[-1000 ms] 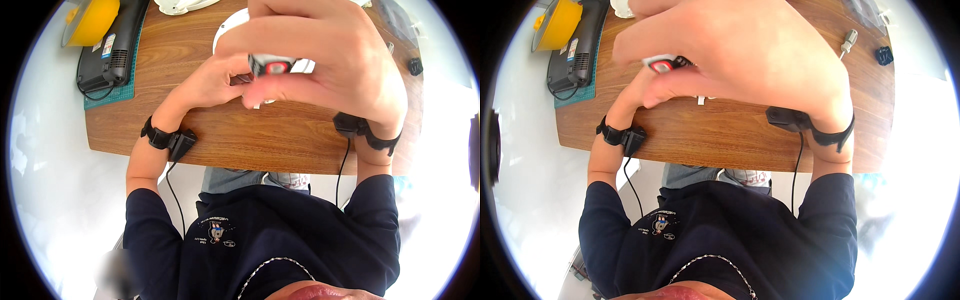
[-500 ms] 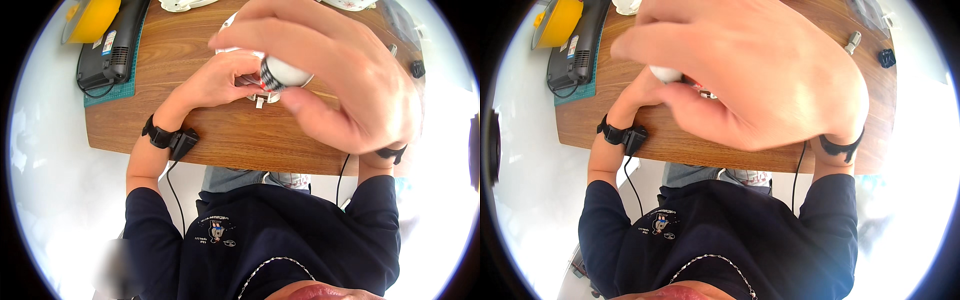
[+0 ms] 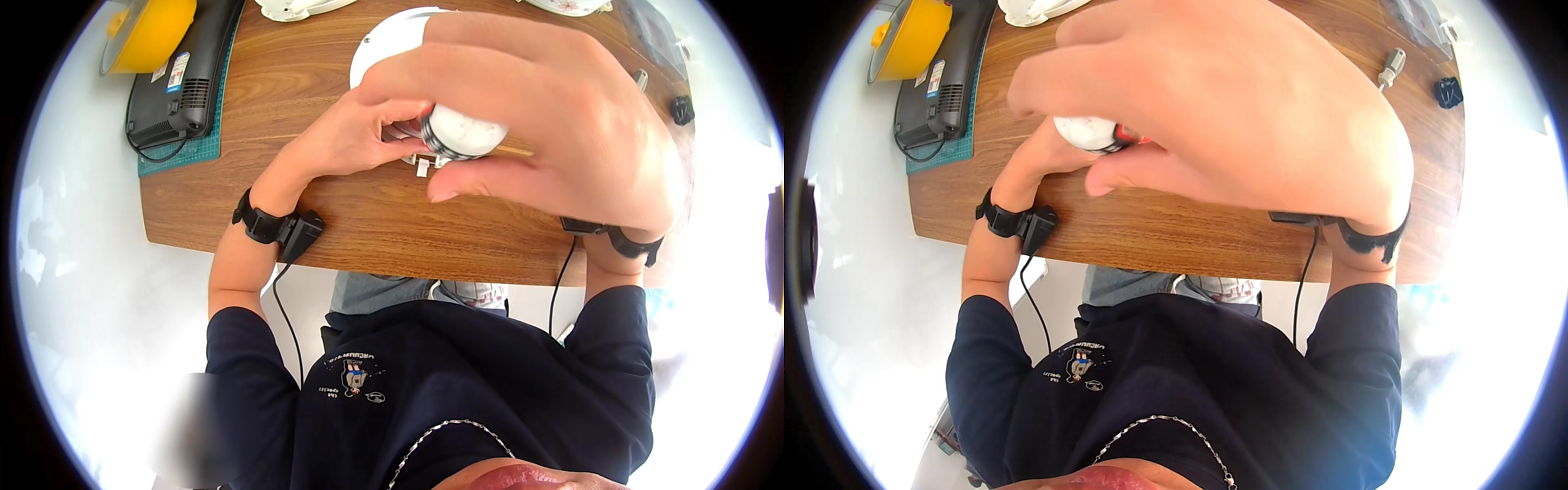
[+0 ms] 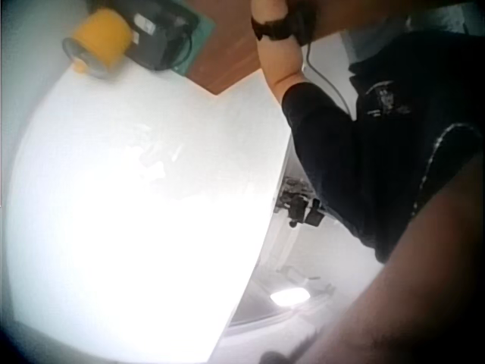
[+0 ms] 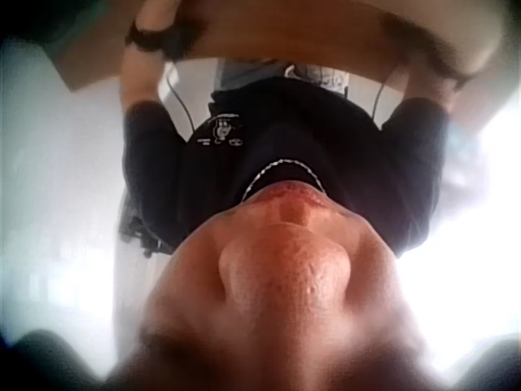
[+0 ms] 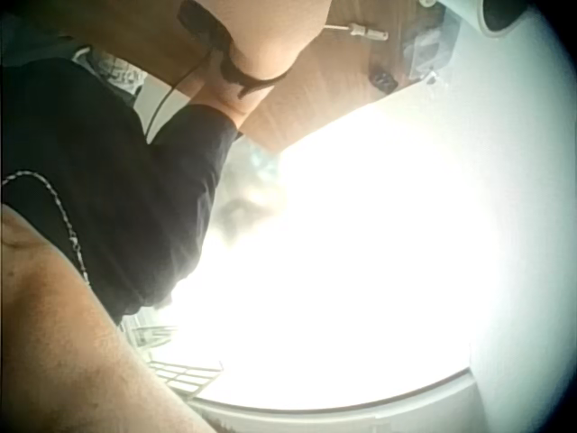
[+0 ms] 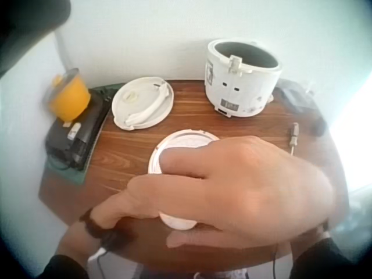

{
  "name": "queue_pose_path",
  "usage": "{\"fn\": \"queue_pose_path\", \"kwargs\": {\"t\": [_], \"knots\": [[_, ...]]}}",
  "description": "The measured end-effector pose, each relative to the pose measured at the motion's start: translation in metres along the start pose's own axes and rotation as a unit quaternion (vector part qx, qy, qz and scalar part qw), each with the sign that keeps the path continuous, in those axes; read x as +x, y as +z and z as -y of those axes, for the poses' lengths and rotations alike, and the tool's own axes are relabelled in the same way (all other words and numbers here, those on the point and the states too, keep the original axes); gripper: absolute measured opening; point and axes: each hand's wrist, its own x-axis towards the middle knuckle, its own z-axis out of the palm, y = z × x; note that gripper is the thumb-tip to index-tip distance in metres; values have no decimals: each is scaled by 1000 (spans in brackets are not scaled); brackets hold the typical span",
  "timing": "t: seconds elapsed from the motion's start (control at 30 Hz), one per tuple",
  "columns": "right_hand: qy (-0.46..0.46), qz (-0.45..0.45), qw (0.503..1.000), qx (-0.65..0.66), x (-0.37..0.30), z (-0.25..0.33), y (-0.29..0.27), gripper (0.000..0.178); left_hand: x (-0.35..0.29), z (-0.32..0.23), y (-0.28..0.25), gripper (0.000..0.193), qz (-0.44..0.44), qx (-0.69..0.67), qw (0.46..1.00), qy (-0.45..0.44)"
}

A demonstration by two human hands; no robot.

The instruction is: The person assembles a white kitchen appliance by hand and with a screwdriver. They place a circular metal plate onto the base, secure it with screws, then attach a white plastic lid and fasten additional screws to complete the assembly.

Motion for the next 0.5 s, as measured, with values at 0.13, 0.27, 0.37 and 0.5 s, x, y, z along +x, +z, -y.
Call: {"fn": "queue_pose_path", "kwargs": {"t": [0.13, 0.27, 0.37, 0.5], "knots": [[-2, -54, 994, -97, 3, 7, -4, 52, 6, -6, -9, 23, 46, 1, 999, -1], [26, -181, 983, -21, -8, -16, -5, 54, 8, 0, -2, 24, 49, -19, 998, 31], [116, -277, 954, 2, -10, -5, -25, 55, 13, -11, -6, 24, 68, 44, 997, 12], [132, -464, 874, -63, -17, -17, -17, 52, 16, -18, 1, 33, 61, 36, 997, -22]]}}
